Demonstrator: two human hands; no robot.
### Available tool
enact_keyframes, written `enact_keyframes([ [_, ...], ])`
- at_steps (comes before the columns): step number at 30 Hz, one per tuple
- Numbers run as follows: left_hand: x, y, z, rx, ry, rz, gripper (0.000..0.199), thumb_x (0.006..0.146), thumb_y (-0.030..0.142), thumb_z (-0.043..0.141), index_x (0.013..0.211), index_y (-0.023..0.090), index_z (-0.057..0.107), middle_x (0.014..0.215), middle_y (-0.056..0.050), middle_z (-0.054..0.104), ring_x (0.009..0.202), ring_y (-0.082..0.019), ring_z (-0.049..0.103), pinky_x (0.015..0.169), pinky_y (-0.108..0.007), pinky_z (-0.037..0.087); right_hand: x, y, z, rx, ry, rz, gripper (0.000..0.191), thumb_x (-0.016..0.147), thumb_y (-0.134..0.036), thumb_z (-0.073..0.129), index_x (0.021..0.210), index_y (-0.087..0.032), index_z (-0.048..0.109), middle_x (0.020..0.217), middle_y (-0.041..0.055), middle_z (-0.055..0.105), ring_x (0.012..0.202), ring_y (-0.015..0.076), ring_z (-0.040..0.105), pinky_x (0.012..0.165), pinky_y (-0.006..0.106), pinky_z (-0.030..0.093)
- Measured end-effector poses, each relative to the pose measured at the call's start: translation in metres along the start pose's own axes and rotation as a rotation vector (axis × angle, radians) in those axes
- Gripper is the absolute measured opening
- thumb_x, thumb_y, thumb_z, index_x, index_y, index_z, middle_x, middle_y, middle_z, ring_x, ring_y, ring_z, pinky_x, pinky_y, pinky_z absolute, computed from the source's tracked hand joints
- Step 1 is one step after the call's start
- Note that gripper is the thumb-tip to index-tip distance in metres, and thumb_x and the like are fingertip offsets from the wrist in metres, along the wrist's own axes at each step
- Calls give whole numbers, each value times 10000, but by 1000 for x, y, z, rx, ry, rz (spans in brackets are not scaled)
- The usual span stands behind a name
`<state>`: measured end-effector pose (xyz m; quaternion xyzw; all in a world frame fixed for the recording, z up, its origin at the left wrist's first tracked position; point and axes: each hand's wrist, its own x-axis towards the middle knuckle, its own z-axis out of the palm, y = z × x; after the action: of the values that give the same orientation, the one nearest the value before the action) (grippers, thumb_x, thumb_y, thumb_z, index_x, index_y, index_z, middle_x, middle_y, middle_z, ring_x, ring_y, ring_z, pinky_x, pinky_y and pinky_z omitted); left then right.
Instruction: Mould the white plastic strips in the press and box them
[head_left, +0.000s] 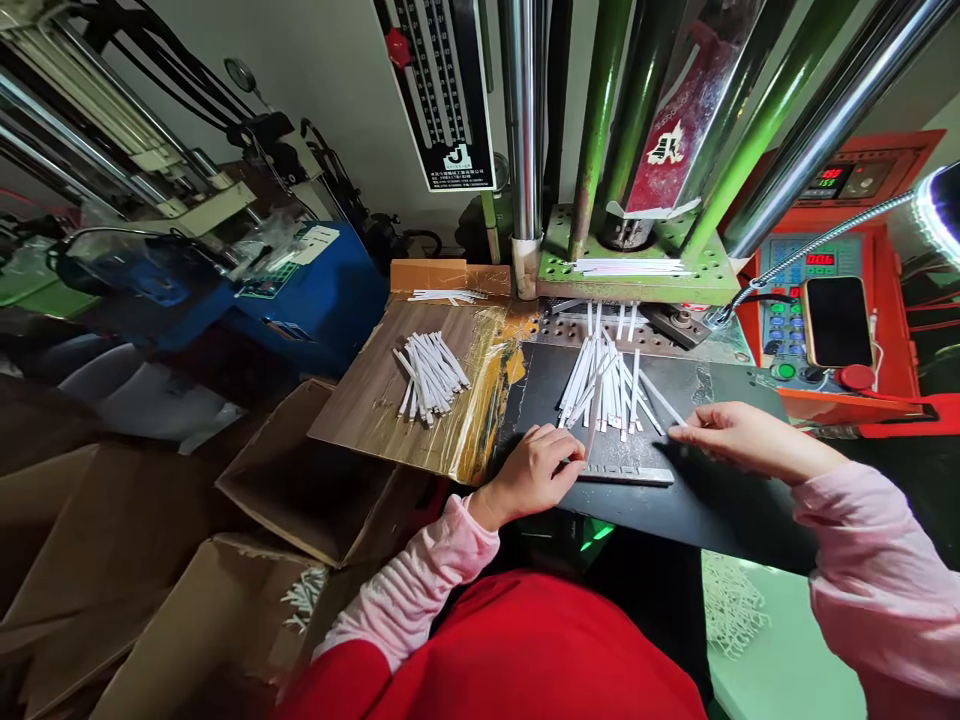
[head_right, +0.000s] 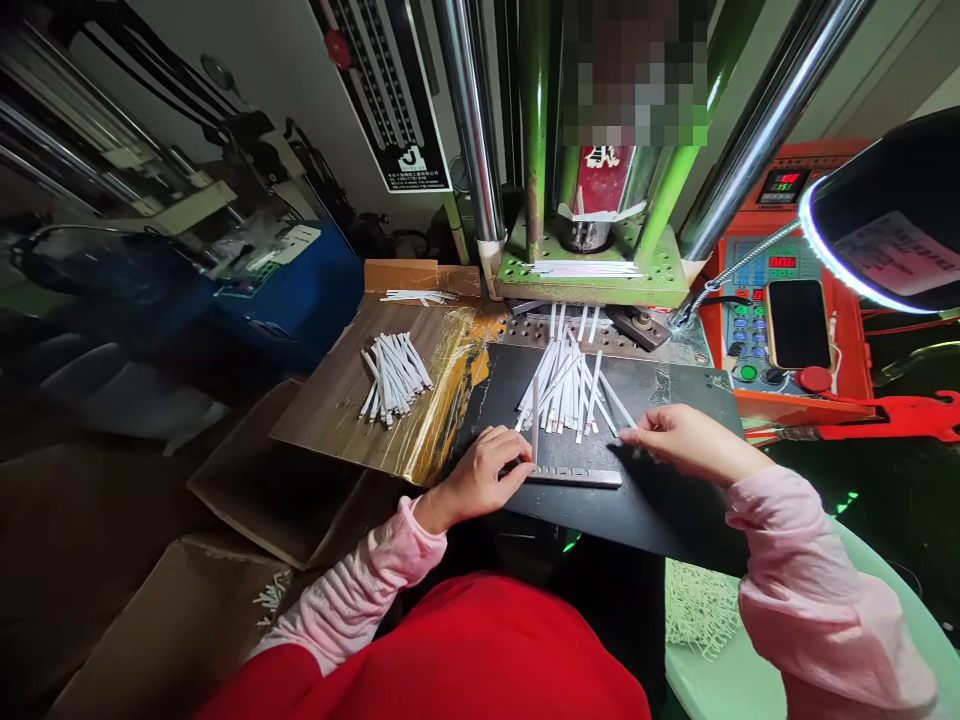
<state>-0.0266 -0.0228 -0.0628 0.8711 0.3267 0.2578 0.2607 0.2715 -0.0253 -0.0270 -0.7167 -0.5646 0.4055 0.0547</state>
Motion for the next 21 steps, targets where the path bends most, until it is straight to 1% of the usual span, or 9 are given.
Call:
enact_keyframes([
  [2, 0, 0, -7, 65, -67, -18, 81, 927, 191, 602, 857, 185, 643, 908, -32, 718, 878, -180, 613, 861, -324, 410, -4, -1, -7, -232, 56, 34, 379, 787, -546, 611, 623, -222, 500, 528, 17, 553, 466, 145, 479, 491, 288, 342],
  [4, 2, -1, -15, 64, -136, -42, 101, 940, 200, 597, 866, 199, 666, 930, -15, 726, 910, -176, 622, 874, -319, 397, -13, 7, -16, -333, 142, 78, 358, 780, -510, 648, 607, -226, 517, 560, 40, 593, 516, 173, 535, 525, 302, 374],
  [6, 7, -2, -21, 55, -156, -94, 89, 933, 187, 608, 876, 204, 675, 939, -5, 727, 913, -172, 631, 869, -308, 401, -23, 16, -22, -239, 169, 96, 412, 778, -584, 645, 606, -234, 511, 557, 44, 590, 486, 178, 528, 488, 309, 381],
  [8, 17, -4, -22, 109, -112, -189, 57, 923, 191, 624, 888, 197, 669, 921, -17, 721, 893, -181, 639, 855, -310, 414, -34, 20, -20, -16, 146, 13, 475, 783, -690, 598, 654, -236, 538, 561, 45, 584, 470, 179, 525, 456, 308, 412],
  [10, 28, -4, -18, 219, -67, -277, 49, 922, 213, 628, 895, 187, 660, 905, -38, 715, 887, -201, 646, 855, -327, 425, -41, 15, -7, 210, 129, -173, 531, 795, -758, 552, 745, -230, 588, 647, 61, 619, 557, 195, 578, 489, 304, 481],
  [13, 43, 0, -8, 373, -82, -335, 76, 928, 215, 602, 904, 171, 659, 918, -84, 714, 918, -242, 658, 877, -362, 442, -44, -3, 23, 400, 77, -405, 514, 832, -725, 565, 825, -215, 627, 817, 76, 662, 699, 196, 628, 606, 309, 565],
  [15, 51, 2, -4, 412, -108, -372, 107, 931, 200, 568, 904, 164, 665, 903, -105, 716, 897, -254, 670, 863, -366, 459, -41, -13, 44, 461, 16, -456, 475, 852, -679, 582, 842, -208, 641, 856, 70, 672, 731, 194, 648, 667, 324, 592],
  [17, 55, 2, -5, 379, -121, -432, 137, 923, 187, 545, 874, 170, 672, 864, -103, 720, 842, -245, 678, 811, -346, 477, -38, -20, 58, 496, -13, -477, 449, 859, -650, 595, 874, -206, 655, 888, 66, 686, 769, 199, 673, 719, 333, 602],
  [21, 54, -6, -18, 152, -115, -535, 112, 831, 154, 593, 734, 180, 643, 755, -57, 710, 714, -198, 661, 682, -287, 474, -33, -25, 68, 432, 18, -520, 368, 886, -574, 593, 912, -213, 659, 905, 50, 700, 750, 182, 679, 706, 300, 579],
])
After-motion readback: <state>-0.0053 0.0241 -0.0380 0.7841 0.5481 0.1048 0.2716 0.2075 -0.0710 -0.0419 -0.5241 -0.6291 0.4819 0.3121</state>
